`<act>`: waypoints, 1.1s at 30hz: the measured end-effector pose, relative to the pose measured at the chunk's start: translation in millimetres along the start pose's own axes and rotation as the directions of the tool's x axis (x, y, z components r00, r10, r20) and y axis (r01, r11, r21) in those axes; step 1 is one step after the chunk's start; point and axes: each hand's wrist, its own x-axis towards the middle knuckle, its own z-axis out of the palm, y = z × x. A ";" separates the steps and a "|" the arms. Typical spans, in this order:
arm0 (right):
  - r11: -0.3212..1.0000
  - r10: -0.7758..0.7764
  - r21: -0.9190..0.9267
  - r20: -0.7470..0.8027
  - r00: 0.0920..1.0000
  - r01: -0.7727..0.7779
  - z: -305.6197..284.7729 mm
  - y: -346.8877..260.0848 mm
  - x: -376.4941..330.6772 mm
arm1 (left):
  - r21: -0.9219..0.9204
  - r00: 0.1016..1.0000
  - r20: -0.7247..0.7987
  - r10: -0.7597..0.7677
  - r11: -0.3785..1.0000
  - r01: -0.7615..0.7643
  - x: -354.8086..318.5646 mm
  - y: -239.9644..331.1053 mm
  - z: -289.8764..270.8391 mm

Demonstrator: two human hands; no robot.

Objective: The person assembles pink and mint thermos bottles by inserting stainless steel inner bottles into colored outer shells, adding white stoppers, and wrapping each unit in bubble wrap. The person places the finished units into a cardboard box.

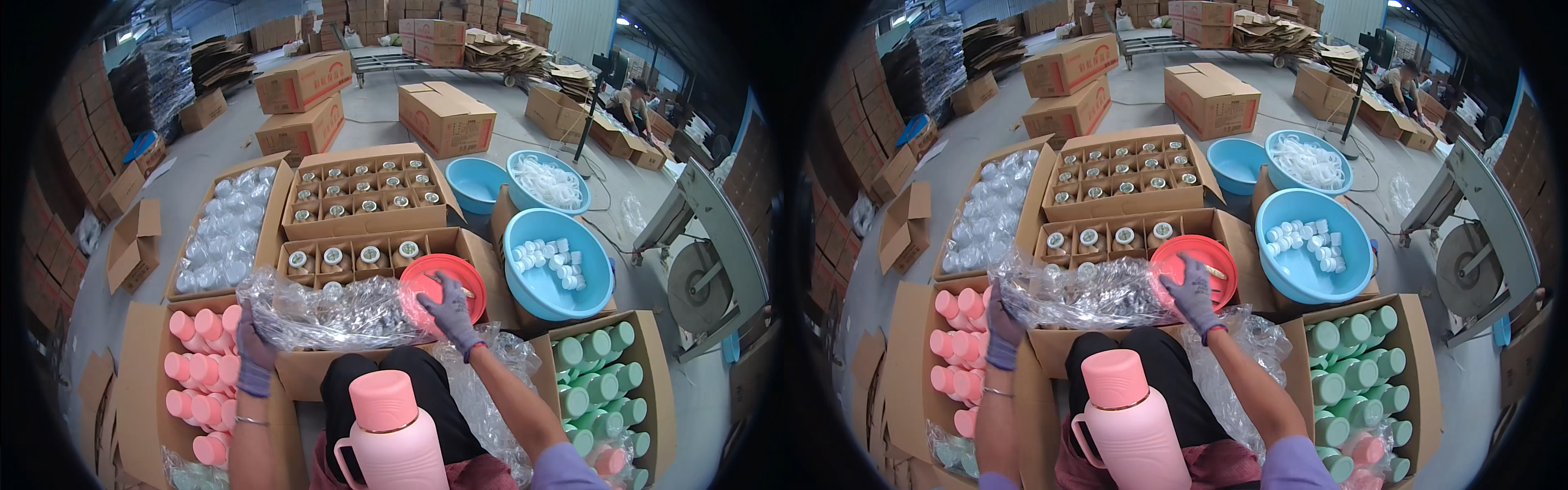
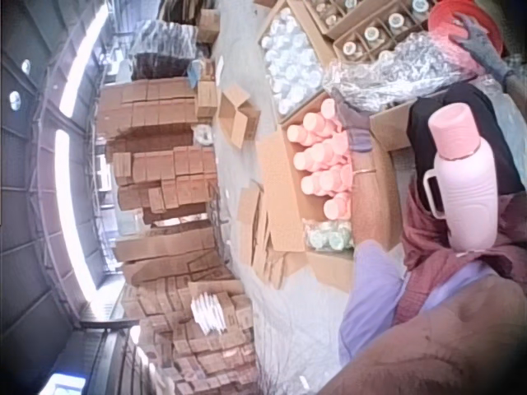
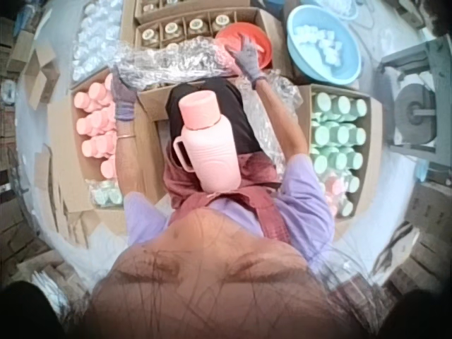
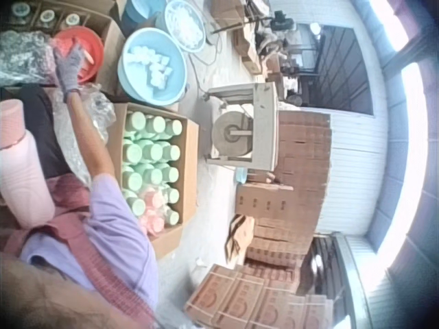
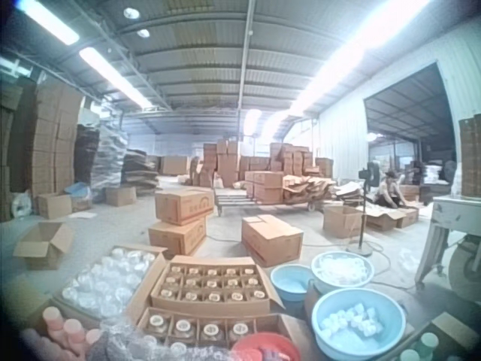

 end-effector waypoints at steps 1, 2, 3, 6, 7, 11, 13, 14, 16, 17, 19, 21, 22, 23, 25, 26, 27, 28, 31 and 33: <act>1.000 0.024 -0.012 0.038 0.999 -0.024 2.8 7.7 5.0 | 0.321 0.985 -0.156 -0.073 0.939 0.121 11.7 7.6 -50.0; 0.998 0.058 -0.028 0.068 0.996 -0.056 4.9 15.8 9.4 | 0.490 0.971 -0.229 -0.070 0.853 0.178 17.3 11.7 -59.0; 0.995 0.091 -0.045 0.098 0.991 -0.087 9.5 22.5 12.9 | 0.630 0.952 -0.300 -0.064 0.736 0.248 23.5 15.4 -67.4; 0.947 0.217 -0.287 0.244 0.945 -0.143 31.6 28.1 8.4 | 0.757 0.970 -0.240 0.022 0.630 0.173 30.3 -0.9 -51.0; 0.897 0.276 -0.418 0.283 0.918 -0.141 40.7 22.4 8.5 | 0.795 0.974 -0.223 0.047 0.587 0.154 28.0 -6.2 -39.4; 0.973 -0.135 0.231 0.630 0.765 -0.019 73.4 -27.0 -0.9 | 0.504 0.893 0.151 -0.424 0.810 0.300 10.6 -53.4 41.6; 0.920 -0.377 0.349 0.668 0.642 0.177 79.6 -40.5 -8.3 | 0.472 0.824 0.170 -0.541 0.778 0.414 17.0 -88.9 72.2; 0.954 -0.300 0.250 0.766 0.569 0.166 67.9 -57.7 -8.1 | 0.382 0.766 0.089 -0.637 0.732 0.564 26.6 -101.0 79.8; 0.829 -0.303 0.519 0.730 0.613 -0.208 54.9 -56.2 -8.1 | 0.269 0.850 0.050 -0.524 0.827 0.494 28.3 -107.4 69.1; 0.910 -0.179 0.396 0.638 0.749 -0.120 45.7 -56.7 -6.1 | 0.157 0.872 0.020 -0.489 0.863 0.480 27.8 -104.5 63.1; 0.996 -0.093 0.028 0.333 0.938 0.088 33.9 -58.0 1.3 | 0.021 0.892 0.004 -0.452 0.892 0.452 20.8 -88.7 66.8; 0.862 -0.253 -0.451 0.014 0.967 0.232 29.8 -60.7 3.0 | 0.464 0.948 0.287 0.138 0.846 -0.264 -1.2 -69.4 76.1; 0.904 -0.094 -0.418 0.019 0.995 0.094 32.9 -45.7 1.4 | 0.532 0.787 0.508 0.350 0.591 -0.606 -13.0 -60.1 81.7; 0.921 0.070 -0.386 0.012 0.997 -0.060 36.8 -17.4 2.3 | 0.562 0.753 0.553 0.358 0.507 -0.654 -22.4 -40.6 93.6; 0.954 0.299 0.006 0.085 0.950 -0.301 44.2 16.1 -9.7 | 0.623 0.865 0.457 0.206 0.621 -0.476 -55.8 -22.3 79.3; 0.970 0.210 0.106 0.092 0.973 -0.219 39.7 4.4 -29.3 | 0.588 0.965 0.261 0.029 0.788 -0.183 -82.7 -18.7 58.0; 0.968 0.113 0.212 0.094 0.989 -0.131 25.4 -27.7 -50.9 | 0.487 0.991 0.044 -0.127 0.869 0.090 -113.9 -12.1 35.0; 0.951 0.033 0.305 0.066 0.997 -0.052 3.4 -54.1 -72.1 | 0.277 0.939 -0.033 -0.343 0.900 0.338 -135.1 -0.2 17.1; 0.932 -0.235 0.248 -0.144 0.961 0.265 -69.2 -110.0 -139.9 | 0.470 0.873 0.255 -0.416 0.842 0.265 -176.7 42.7 47.8; 0.933 -0.345 0.072 -0.110 0.932 0.354 -82.2 -105.6 -189.0 | 0.345 0.871 0.249 -0.422 0.880 0.327 -215.1 35.8 28.2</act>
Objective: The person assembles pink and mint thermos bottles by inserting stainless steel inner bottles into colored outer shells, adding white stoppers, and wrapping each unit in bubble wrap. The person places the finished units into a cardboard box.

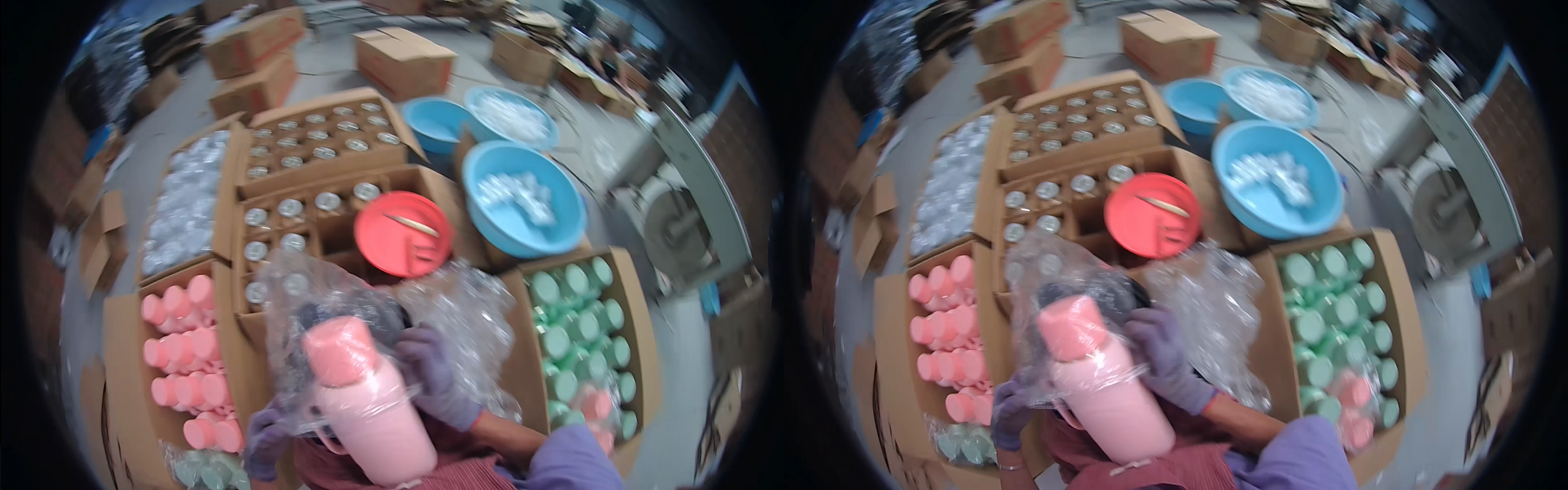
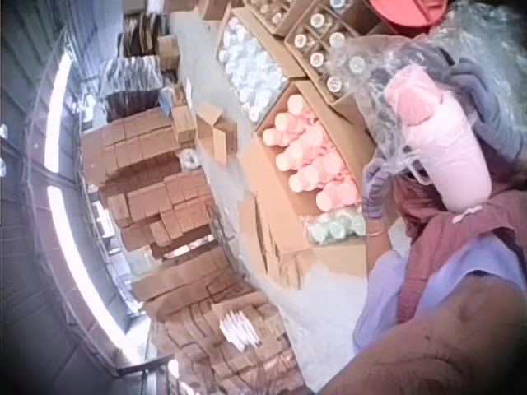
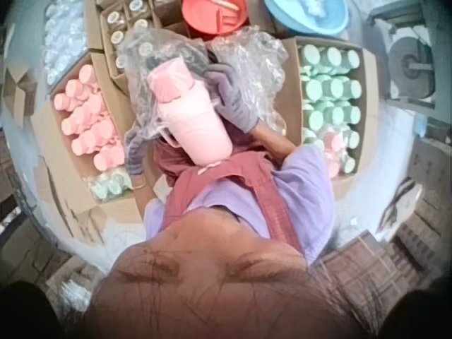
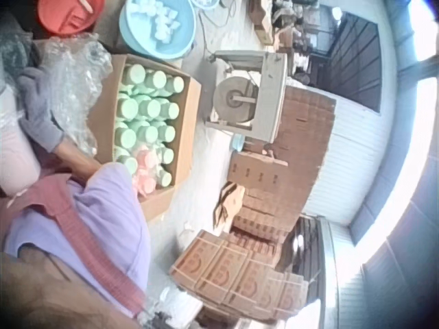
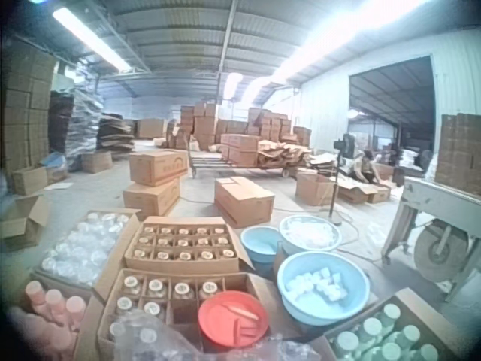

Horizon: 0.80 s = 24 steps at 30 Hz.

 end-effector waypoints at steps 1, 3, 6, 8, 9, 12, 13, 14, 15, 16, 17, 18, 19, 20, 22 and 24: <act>0.991 0.135 0.010 0.069 0.988 -0.136 -4.3 -8.9 -23.3 | 0.020 0.999 -0.040 -0.028 0.999 0.029 -15.8 -8.0 -2.5; 0.992 0.115 0.030 0.139 0.984 -0.120 -5.1 -13.3 -49.6 | 0.231 0.992 -0.117 -0.040 0.971 0.066 -61.6 -21.0 -19.9; 0.991 0.012 -0.130 0.195 0.981 0.014 -16.7 -33.2 -67.5 | 0.496 0.975 -0.170 -0.144 0.842 0.211 -72.3 -3.2 -31.2; 0.971 -0.005 -0.235 0.153 0.988 0.041 -8.8 -34.3 -91.0 | 0.528 0.955 -0.234 -0.185 0.800 0.284 -44.5 39.9 0.2; 0.972 -0.007 -0.234 0.076 0.997 0.024 -3.3 -34.3 -89.9 | 0.552 0.938 -0.285 -0.195 0.767 0.327 -34.1 49.6 10.0; 0.957 0.149 -0.274 0.200 0.968 -0.091 -3.4 -39.2 -81.7 | 0.510 0.931 -0.183 -0.314 0.780 0.363 -18.6 18.6 -8.2; 0.964 0.114 -0.263 0.265 0.958 -0.042 -13.2 -43.0 -85.9 | 0.343 0.876 -0.217 -0.430 0.807 0.481 -22.6 12.5 -6.5; 0.957 0.109 -0.289 0.302 0.947 -0.018 -39.5 -49.0 -97.2 | 0.376 0.847 -0.213 -0.487 0.760 0.531 -32.8 12.4 -2.6; 0.966 0.052 -0.253 0.391 0.919 0.053 -50.9 -58.6 -105.6 | 0.558 0.650 -0.155 -0.744 0.477 0.679 -57.1 26.2 0.2; 0.979 -0.013 -0.177 0.426 0.905 0.097 -57.6 -55.1 -134.1 | 0.556 0.644 -0.167 -0.747 0.468 0.687 -67.8 30.0 2.2; 0.986 -0.050 -0.125 0.426 0.903 0.114 -67.8 -47.1 -168.9 | 0.565 0.675 -0.159 -0.721 0.494 0.661 -55.5 38.1 6.1; 0.993 0.008 -0.112 0.407 0.913 0.042 -77.6 -45.8 -185.9 | 0.577 0.702 -0.140 -0.698 0.519 0.631 -39.5 37.6 3.6; 0.998 0.047 -0.064 0.407 0.912 -0.023 -84.5 -45.7 -197.5 | 0.570 0.722 -0.157 -0.674 0.535 0.623 -32.2 39.4 0.7; 0.996 0.087 -0.018 0.406 0.910 -0.088 -93.1 -47.3 -210.4 | 0.567 0.736 -0.166 -0.656 0.547 0.616 -22.3 39.9 -1.6; 0.848 0.322 0.225 0.499 0.804 -0.480 -138.6 -71.1 -207.3 | 0.550 0.750 -0.196 -0.632 0.562 0.618 -21.3 40.2 -12.1; 0.610 0.455 0.328 0.601 0.657 -0.722 -193.5 -72.3 -213.2 | 0.544 0.767 -0.214 -0.605 0.579 0.608 -20.7 43.9 -18.2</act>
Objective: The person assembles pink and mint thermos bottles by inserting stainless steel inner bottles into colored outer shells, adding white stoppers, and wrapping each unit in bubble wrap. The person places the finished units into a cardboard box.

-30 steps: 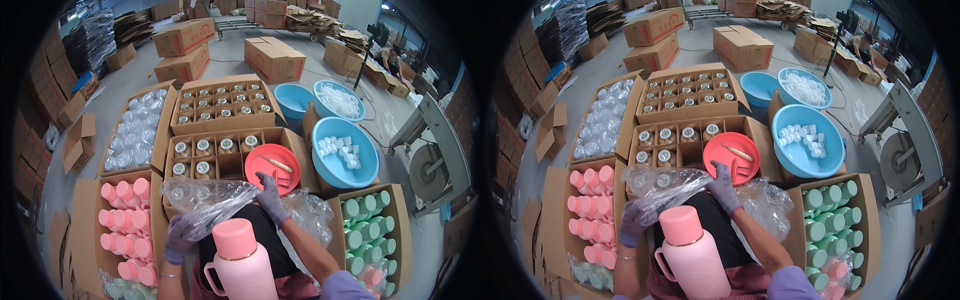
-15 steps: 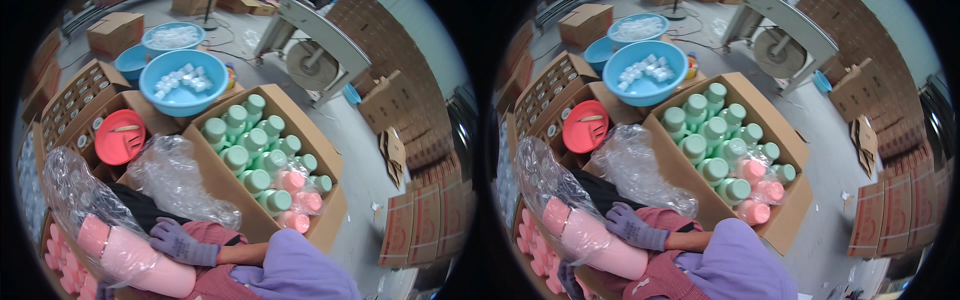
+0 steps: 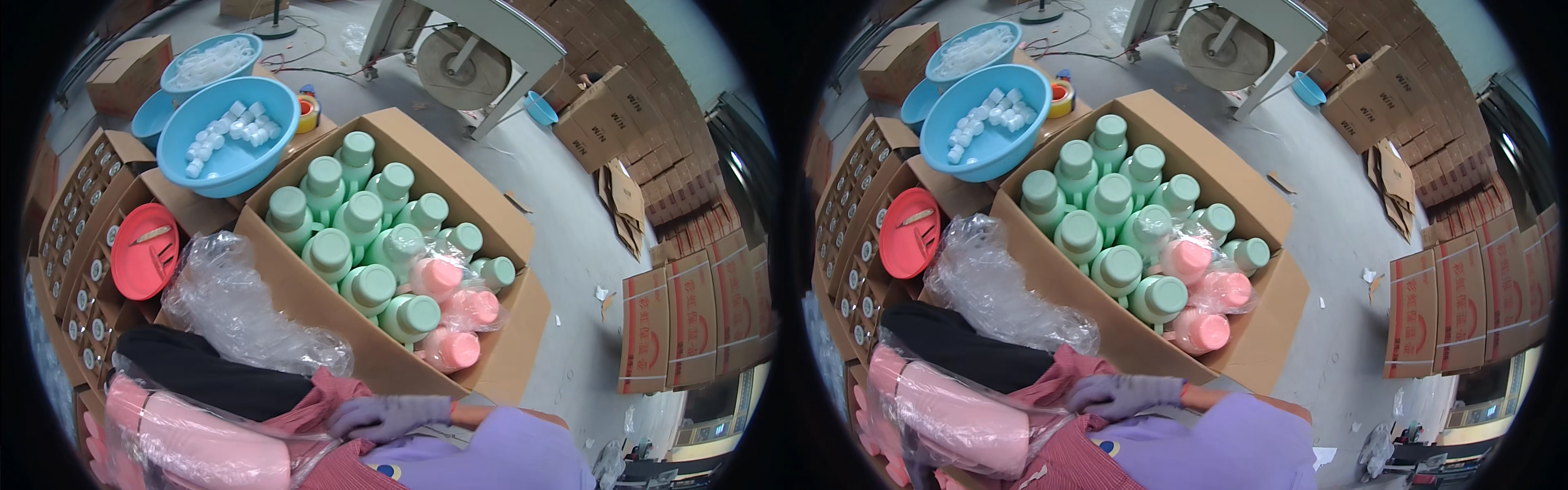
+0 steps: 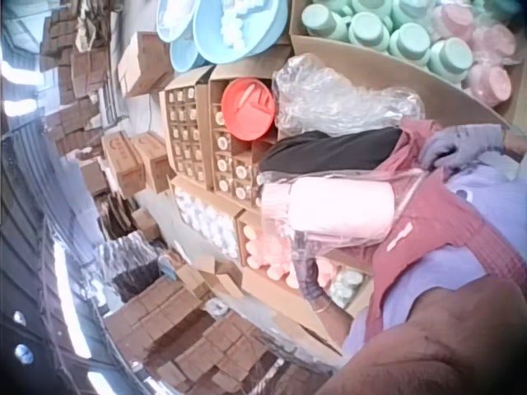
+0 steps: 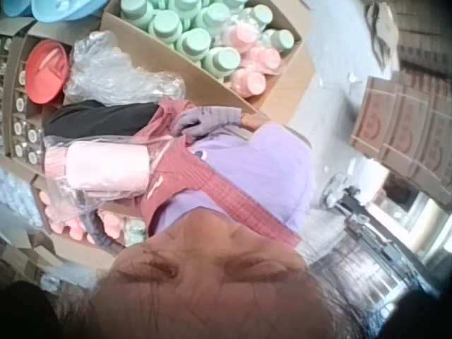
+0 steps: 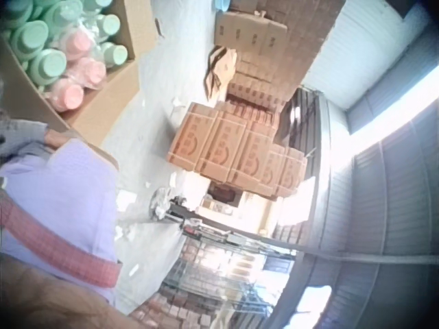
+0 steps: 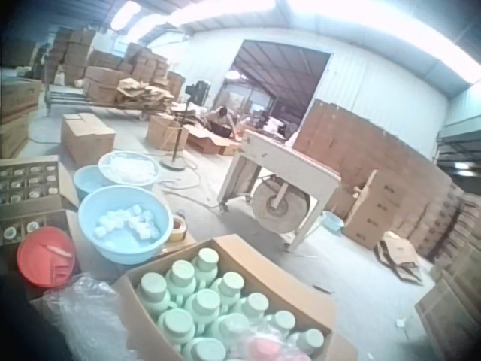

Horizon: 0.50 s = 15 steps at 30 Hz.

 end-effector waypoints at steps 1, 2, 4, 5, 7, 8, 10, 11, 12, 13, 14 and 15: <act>0.991 0.102 0.081 0.020 0.995 -0.103 -24.6 -1.6 -16.0 | -0.012 1.000 -0.014 -0.008 1.000 0.008 2.3 -4.1 -2.2; 0.979 0.185 -0.040 -0.229 0.956 -0.199 -55.7 -14.7 -32.5 | -0.018 0.999 -0.037 -0.008 1.000 0.007 -1.8 -7.2 -4.3; 0.939 0.129 -0.102 -0.782 0.610 -0.329 -135.5 48.5 -100.9 | -0.024 0.999 -0.050 0.007 1.000 -0.008 -2.2 -4.5 -9.9; 0.854 0.148 -0.005 -0.956 0.252 -0.520 -177.5 41.6 -118.9 | -0.027 0.997 -0.074 0.005 1.000 -0.007 -8.4 -6.9 -13.2; 0.530 -0.007 -0.003 -1.000 -0.001 -0.848 -244.1 65.8 -194.0 | -0.016 0.999 -0.043 0.030 0.999 -0.031 10.1 5.1 -17.3; 0.387 0.065 0.111 -0.994 -0.093 -0.915 -259.9 88.1 -207.9 | -0.019 0.998 -0.045 0.038 0.999 -0.039 14.1 8.3 -18.8; 0.064 0.166 0.304 -0.942 -0.290 -0.951 -281.3 132.3 -226.3 | -0.029 0.997 -0.056 0.054 0.998 -0.055 16.5 8.6 -22.6; 0.132 0.377 0.334 -0.887 -0.265 -0.933 -282.6 141.8 -224.5 | -0.041 0.996 -0.066 0.054 0.998 -0.057 12.4 5.8 -25.4; 0.147 0.352 0.381 -0.883 -0.312 -0.913 -283.2 152.6 -220.4 | -0.052 0.996 -0.073 0.060 0.997 -0.064 9.0 2.4 -31.1; 0.158 0.331 0.425 -0.873 -0.358 -0.891 -279.2 153.0 -208.9 | -0.062 0.995 -0.080 0.063 0.996 -0.068 5.5 -1.7 -36.2; 0.204 0.276 0.393 -0.902 -0.332 -0.897 -278.2 152.5 -215.9 | -0.072 0.995 -0.070 0.075 0.994 -0.080 6.8 -4.3 -42.9; 0.242 0.220 0.359 -0.925 -0.310 -0.901 -277.2 150.6 -227.4 | -0.081 0.995 -0.052 0.088 0.992 -0.092 9.6 -7.4 -48.7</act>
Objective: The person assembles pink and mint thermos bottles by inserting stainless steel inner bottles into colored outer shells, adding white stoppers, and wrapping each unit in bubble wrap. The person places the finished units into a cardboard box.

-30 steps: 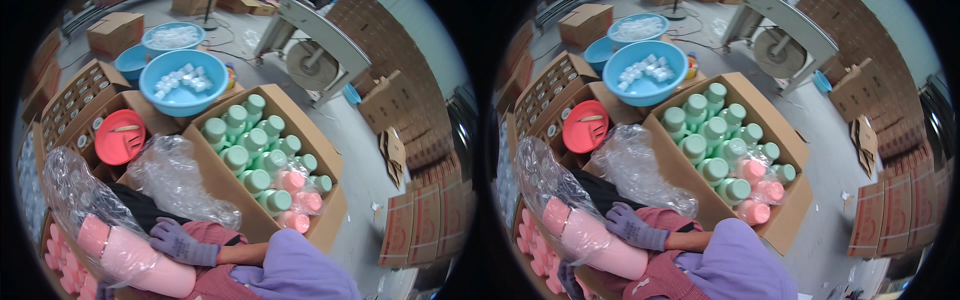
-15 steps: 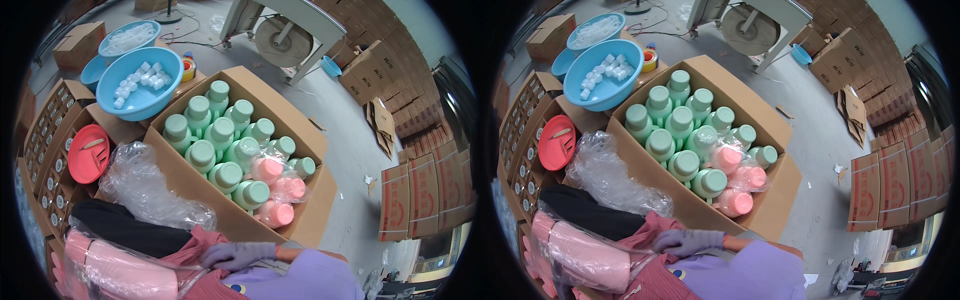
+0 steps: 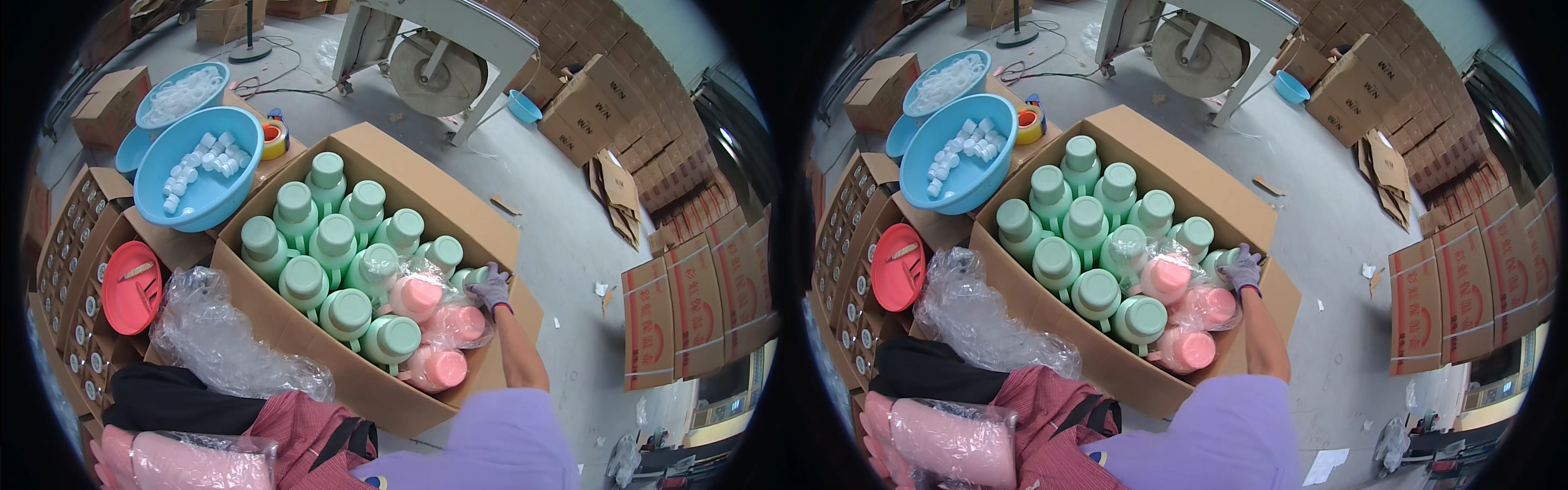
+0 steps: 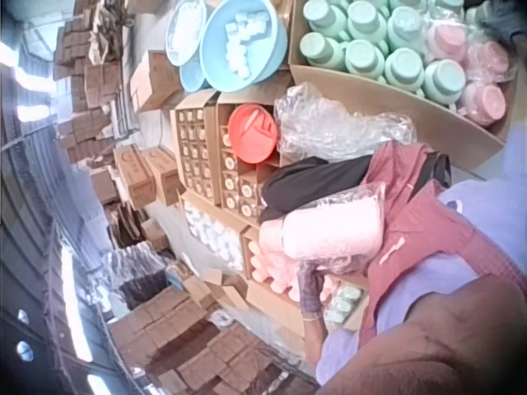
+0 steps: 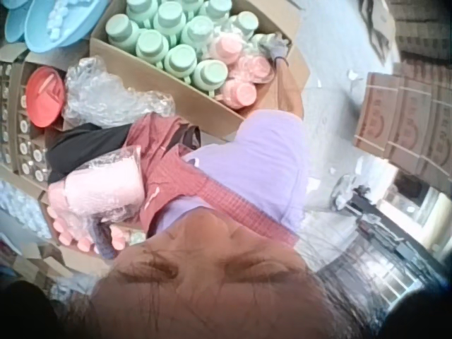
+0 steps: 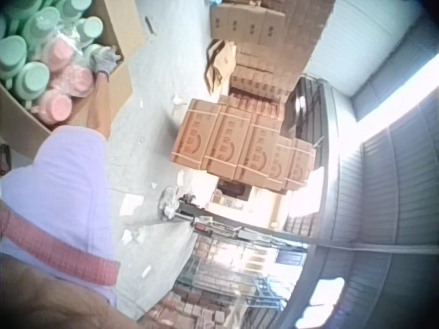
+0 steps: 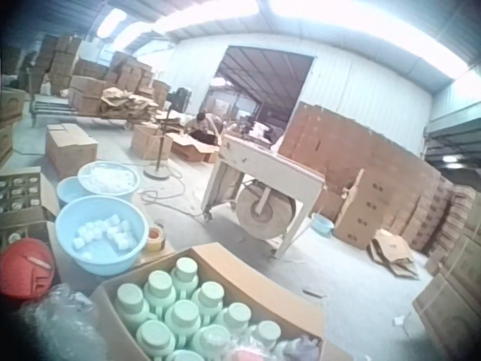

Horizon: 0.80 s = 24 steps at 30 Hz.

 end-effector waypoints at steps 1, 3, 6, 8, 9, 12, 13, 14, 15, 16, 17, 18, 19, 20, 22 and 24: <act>0.999 -0.038 0.029 -0.051 0.998 0.040 -6.0 11.7 1.6 | -0.023 1.000 0.017 0.017 1.000 -0.016 4.4 -2.2 -4.9; 0.962 -0.142 0.190 -0.263 0.954 0.196 -56.1 4.1 -6.4 | -0.075 0.999 0.003 0.042 0.996 -0.042 1.4 -6.5 -6.7; 0.552 -0.077 0.832 0.106 0.991 -0.046 -133.2 -45.7 -37.9 | -0.235 0.995 -0.033 0.093 0.967 -0.098 5.8 9.5 37.8; 0.313 -0.266 0.895 0.404 0.875 -0.318 -108.6 -28.6 -21.8 | -0.387 0.982 0.016 0.187 0.907 -0.166 29.4 30.4 75.4; 0.372 -0.123 0.856 0.428 0.895 -0.358 -81.7 -26.1 -22.0 | -0.470 0.970 0.046 0.240 0.862 -0.191 39.7 42.1 95.0; 0.240 -0.217 0.782 0.621 0.753 -0.575 -8.6 11.5 -7.4 | -0.706 0.893 0.211 0.398 0.694 -0.142 75.7 76.6 168.5; 0.145 -0.192 0.782 0.624 0.758 -0.607 -8.2 -5.6 -11.0 | -0.752 0.866 0.246 0.436 0.649 -0.114 74.9 83.9 189.2; -0.050 -0.303 0.817 0.535 0.788 -0.574 -13.3 -9.2 -14.4 | -0.781 0.825 0.312 0.471 0.622 -0.060 77.2 92.5 215.5; -0.084 -0.296 0.873 0.438 0.849 -0.480 -26.5 -10.5 -18.1 | -0.795 0.775 0.383 0.503 0.606 -0.001 80.1 101.4 245.2; -0.128 -0.264 0.921 0.327 0.907 -0.369 -47.5 0.2 -24.3 | -0.778 0.711 0.477 0.517 0.625 0.067 85.5 114.6 282.7; -0.150 -0.226 0.947 0.247 0.942 -0.284 -73.9 -0.8 -28.9 | -0.736 0.684 0.528 0.503 0.673 0.072 81.9 130.7 324.0; -0.184 -0.256 0.970 0.106 0.961 -0.156 -102.1 -7.6 -42.2 | -0.651 0.549 0.678 0.488 0.746 0.141 86.8 138.8 353.3; -0.145 -0.210 0.989 -0.014 0.978 -0.017 -129.0 -12.4 -59.7 | -0.583 0.545 0.676 0.497 0.812 -0.017 75.4 157.7 398.7; -0.114 -0.217 0.989 -0.117 0.969 0.094 -159.6 -17.2 -79.5 | -0.488 0.416 0.640 0.646 0.760 -0.430 63.1 168.9 442.7; -0.104 -0.199 0.966 -0.254 0.946 0.238 -207.4 -19.2 -118.5 | -0.584 0.470 0.716 0.516 0.812 -0.002 77.3 158.6 531.3; -0.171 -0.092 0.893 -0.435 0.896 0.416 -227.6 0.9 -153.1 | -0.567 0.419 0.779 0.467 0.810 0.152 66.0 165.8 609.8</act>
